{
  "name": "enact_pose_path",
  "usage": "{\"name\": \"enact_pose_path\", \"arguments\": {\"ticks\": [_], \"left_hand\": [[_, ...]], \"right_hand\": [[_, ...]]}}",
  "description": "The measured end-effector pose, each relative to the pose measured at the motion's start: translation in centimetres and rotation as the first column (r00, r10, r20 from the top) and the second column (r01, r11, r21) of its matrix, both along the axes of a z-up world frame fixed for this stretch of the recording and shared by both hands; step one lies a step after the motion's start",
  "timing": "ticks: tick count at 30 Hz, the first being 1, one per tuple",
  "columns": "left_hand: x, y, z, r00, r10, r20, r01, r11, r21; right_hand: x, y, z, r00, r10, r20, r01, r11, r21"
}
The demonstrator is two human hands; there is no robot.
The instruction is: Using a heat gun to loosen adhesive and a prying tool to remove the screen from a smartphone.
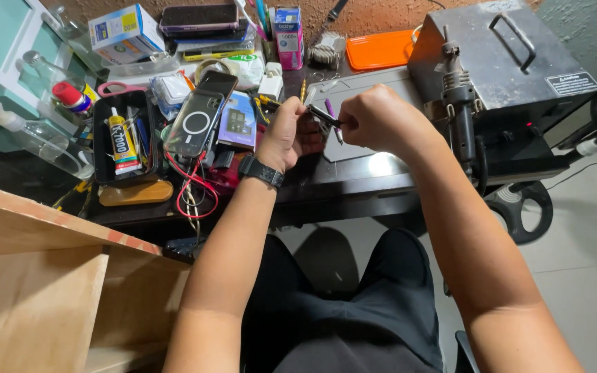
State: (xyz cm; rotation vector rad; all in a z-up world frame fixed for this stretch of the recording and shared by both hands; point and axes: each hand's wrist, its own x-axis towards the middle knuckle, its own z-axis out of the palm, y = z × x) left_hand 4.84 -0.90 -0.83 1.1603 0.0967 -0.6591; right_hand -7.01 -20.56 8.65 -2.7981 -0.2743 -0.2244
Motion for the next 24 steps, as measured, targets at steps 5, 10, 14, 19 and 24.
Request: {"name": "enact_pose_path", "arguments": {"ticks": [5, 10, 14, 19, 24], "left_hand": [[-2.7, -0.4, 1.7, 0.987, 0.130, 0.093, -0.127, 0.991, -0.032], [-1.9, -1.6, 0.0, 0.956, 0.208, 0.209, -0.199, 0.978, -0.063], [-4.5, -2.3, 2.2, 0.912, 0.186, 0.366, -0.226, 0.972, 0.070], [-7.1, -1.4, 5.4, 0.781, 0.045, 0.622, -0.322, 0.883, 0.340], [-5.2, -2.7, 4.2, 0.709, -0.142, 0.690, -0.401, 0.724, 0.561]], "right_hand": [[0.1, -0.4, -1.4, 0.999, 0.004, 0.040, -0.006, 0.999, 0.050], [-0.3, -0.7, -2.0, 0.998, -0.020, 0.052, 0.015, 0.995, 0.104], [-0.3, -0.3, -2.8, 0.993, -0.063, 0.101, 0.049, 0.989, 0.140], [-1.0, 0.3, -3.6, 0.985, -0.095, 0.145, 0.074, 0.987, 0.140], [-1.6, 0.7, -3.6, 0.968, -0.053, 0.246, 0.022, 0.992, 0.127]]}}
